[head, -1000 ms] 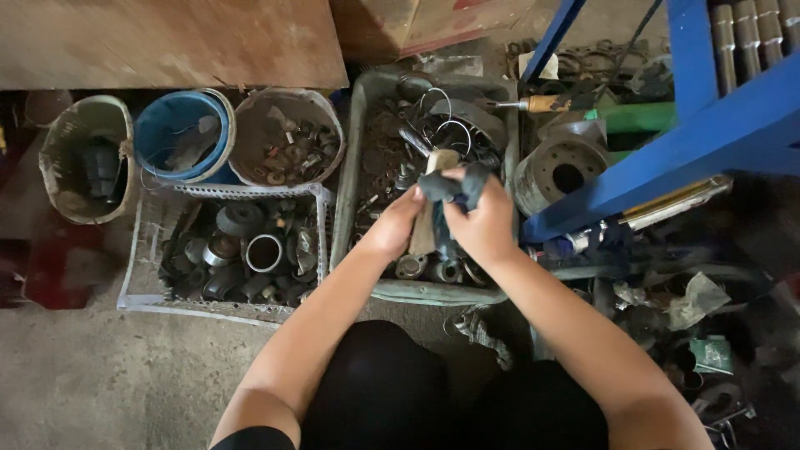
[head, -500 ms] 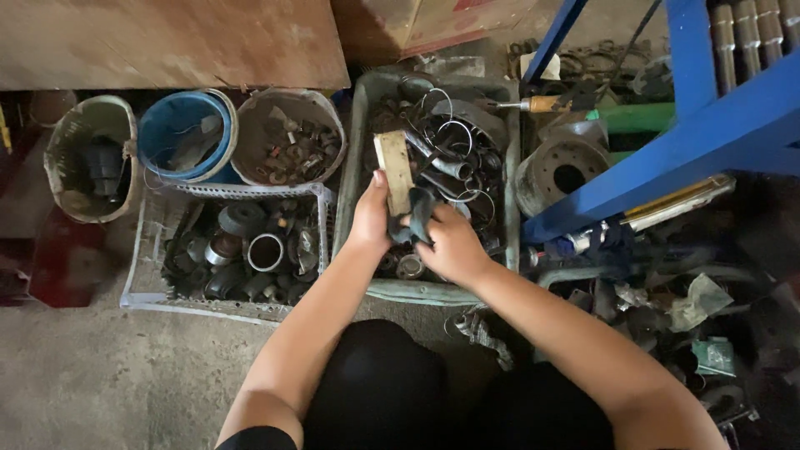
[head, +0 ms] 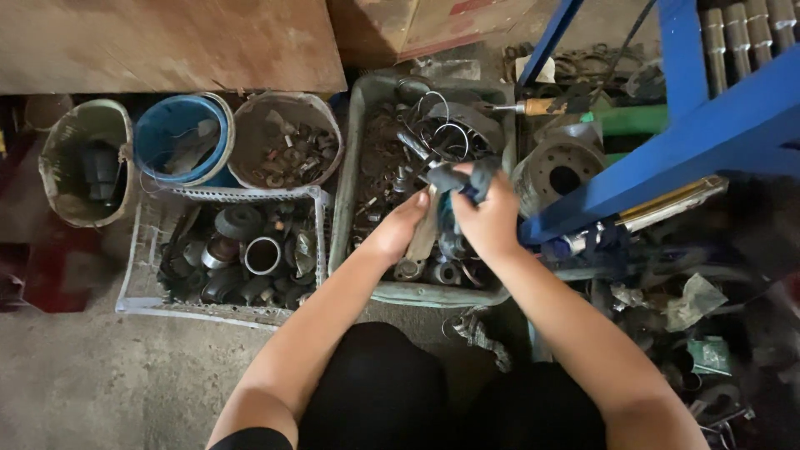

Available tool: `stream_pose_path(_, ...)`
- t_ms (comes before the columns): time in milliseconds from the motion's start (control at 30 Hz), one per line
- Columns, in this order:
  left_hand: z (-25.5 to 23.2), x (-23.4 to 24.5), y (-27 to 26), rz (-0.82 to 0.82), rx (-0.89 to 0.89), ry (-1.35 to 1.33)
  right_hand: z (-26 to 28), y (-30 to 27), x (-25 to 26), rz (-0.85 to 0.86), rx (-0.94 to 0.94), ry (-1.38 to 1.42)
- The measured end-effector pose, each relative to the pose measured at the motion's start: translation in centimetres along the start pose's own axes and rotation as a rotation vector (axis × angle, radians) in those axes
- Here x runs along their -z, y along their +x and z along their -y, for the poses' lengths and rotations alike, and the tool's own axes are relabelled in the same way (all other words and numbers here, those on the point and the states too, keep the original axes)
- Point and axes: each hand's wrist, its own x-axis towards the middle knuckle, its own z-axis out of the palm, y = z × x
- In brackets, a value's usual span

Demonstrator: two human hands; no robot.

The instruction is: The person sits on the floor and wipes various metal parts with a cloth. They pick up items from a plastic bin, wipe them, and place them back into the bin. The person handles a rectangular metal piece and several small cylindrical parts.

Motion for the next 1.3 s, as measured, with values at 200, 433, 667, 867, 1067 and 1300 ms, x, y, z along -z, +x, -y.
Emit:
stream_pose_path(200,0.6,0.8,0.6,-0.073,0.013,-0.012,-1.0,-1.1,-1.0,0.101,-0.041,-0.033)
stream_pose_path(433,-1.2,3.0,-0.3,-0.250,-0.246,-0.172,0.0,-3.4,-2.9,0.346,0.141,0.028)
stream_pose_path(667,-3.4,2.1,-1.9,-0.345,-0.317,-0.227,2.0,-3.0,-2.5,0.539,-0.019,0.032)
stream_pose_path(867,-0.7,2.7,-0.3,-0.231,-0.216,-0.176,1.3,-2.1,-2.1,0.308,0.115,0.025)
stream_pose_path(1067,0.6,1.8,-0.3,-0.047,0.047,-0.118,0.9,0.5,-0.3,0.052,0.024,-0.045)
stream_pose_path(1300,-0.8,0.4,-0.9,-0.090,0.062,-0.059,-0.7,-0.8,-1.0,0.125,0.044,0.003)
